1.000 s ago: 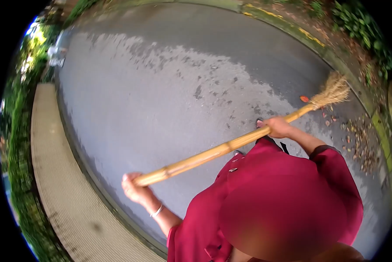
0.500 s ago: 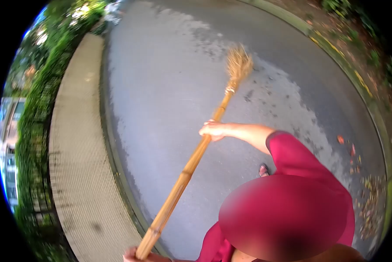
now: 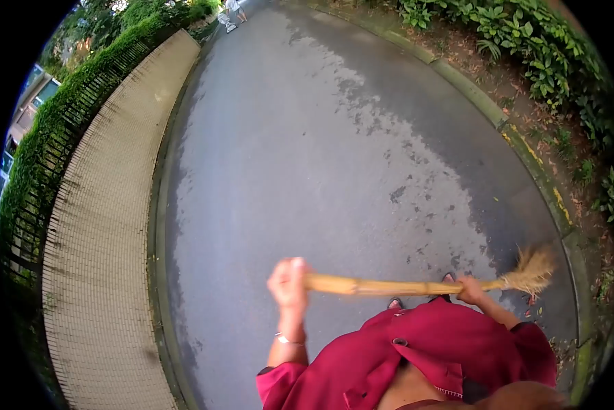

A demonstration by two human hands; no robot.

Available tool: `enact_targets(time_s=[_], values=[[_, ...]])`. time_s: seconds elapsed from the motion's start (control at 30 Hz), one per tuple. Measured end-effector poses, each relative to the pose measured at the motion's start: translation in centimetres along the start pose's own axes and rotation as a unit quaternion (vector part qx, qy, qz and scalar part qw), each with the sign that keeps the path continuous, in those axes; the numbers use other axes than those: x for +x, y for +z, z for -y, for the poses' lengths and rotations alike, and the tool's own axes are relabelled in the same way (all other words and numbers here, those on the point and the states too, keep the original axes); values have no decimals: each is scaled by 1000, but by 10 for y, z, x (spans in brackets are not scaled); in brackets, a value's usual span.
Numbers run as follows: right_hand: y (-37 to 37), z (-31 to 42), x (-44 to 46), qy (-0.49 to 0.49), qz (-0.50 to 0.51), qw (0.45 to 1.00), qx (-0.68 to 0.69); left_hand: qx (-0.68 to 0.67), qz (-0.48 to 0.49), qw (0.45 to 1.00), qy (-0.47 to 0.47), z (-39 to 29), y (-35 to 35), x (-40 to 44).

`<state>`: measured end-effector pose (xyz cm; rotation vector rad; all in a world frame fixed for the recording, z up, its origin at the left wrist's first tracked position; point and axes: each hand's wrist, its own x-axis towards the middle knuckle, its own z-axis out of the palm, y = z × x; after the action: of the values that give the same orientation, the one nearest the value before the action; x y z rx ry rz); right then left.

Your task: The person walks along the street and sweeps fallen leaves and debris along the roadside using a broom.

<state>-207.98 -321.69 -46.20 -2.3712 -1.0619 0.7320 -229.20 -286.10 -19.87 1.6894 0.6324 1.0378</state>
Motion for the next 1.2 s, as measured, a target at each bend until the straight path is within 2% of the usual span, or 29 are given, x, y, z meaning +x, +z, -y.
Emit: enact_targets(time_s=[0.07, 0.13, 0.2, 0.23, 0.3, 0.33, 0.37, 0.4, 0.43, 0.47, 0.53, 0.6, 0.63, 0.67, 0.73, 0.77, 0.8, 0.83, 0.87, 0.93, 0.97, 1.0, 1.1, 1.17, 1.2], values=[[0, -38, -28, 108, 107, 988, -39, -38, 55, 995, -78, 23, 16, -16], [3, -46, -54, 81, 88, 991, -58, -31, 37, 995, -86, 28, 3, -18], [-2, -5, -60, 62, 66, 994, -59, 10, -2, 996, -90, 24, -25, -19], [-4, 13, -56, 22, 47, 997, -55, 11, -26, 996, -87, 10, -42, -18], [-20, 57, -45, -46, 30, 998, -42, 53, -66, 996, 0, -21, -84, -9], [-31, 86, -44, -73, 32, 996, -30, 30, -83, 995, 37, -45, -103, -8], [-41, 116, -46, -110, -31, 993, -4, -10, -143, 988, 50, -76, -118, -9], [-39, 132, -43, -130, -51, 990, 31, 53, -137, 981, 130, -111, -131, -13], [-52, 152, -46, -218, -59, 972, 61, 17, -134, 979, 153, -142, -145, -21], [-55, 162, -45, -244, -71, 963, 88, 59, -137, 965, 216, -185, -135, -32], [-51, 172, -61, -278, -59, 950, 131, 37, -130, 953, 273, -243, -123, -63], [-51, 159, -92, -285, -46, 946, 148, 16, -152, 945, 290, -280, -93, -90], [-47, 149, -115, -254, -59, 950, 169, 8, -155, 954, 257, -292, -72, -99], [-42, 138, -139, -225, -70, 953, 189, 72, -151, 946, 277, -291, -54, -101], [-20, 90, -182, -149, -84, 967, 191, 52, -68, 965, 247, -275, -15, -107], [-17, 68, -210, -102, -90, 974, 180, 43, -67, 974, 213, -258, 2, -117], [2, 34, -235, -64, -102, 977, 176, 0, 5, 983, 182, -236, 15, -127], [19, 2, -257, -24, -115, 978, 171, 14, -51, 992, 117, -211, 41, -147], [15, -13, -283, 133, -61, 902, 406, 32, 9, 994, 103, -167, 56, -162], [80, -126, -332, 98, -62, 970, 213, 14, 70, 996, -44, -113, 105, -226], [73, -144, -359, 197, -19, 965, 174, 81, 129, 988, -16, -66, 119, -258], [78, -166, -385, 222, 44, 972, 61, 10, 175, 978, -109, -33, 130, -289], [83, -181, -448, 219, 77, 972, 33, 3, 212, 969, -127, -27, 120, -324], [98, -175, -473, 207, 92, 973, -41, -6, 155, 983, -103, -31, 93, -333], [80, -135, -475, 246, 94, 965, -17, 2, 128, 985, -118, -43, 77, -335]])
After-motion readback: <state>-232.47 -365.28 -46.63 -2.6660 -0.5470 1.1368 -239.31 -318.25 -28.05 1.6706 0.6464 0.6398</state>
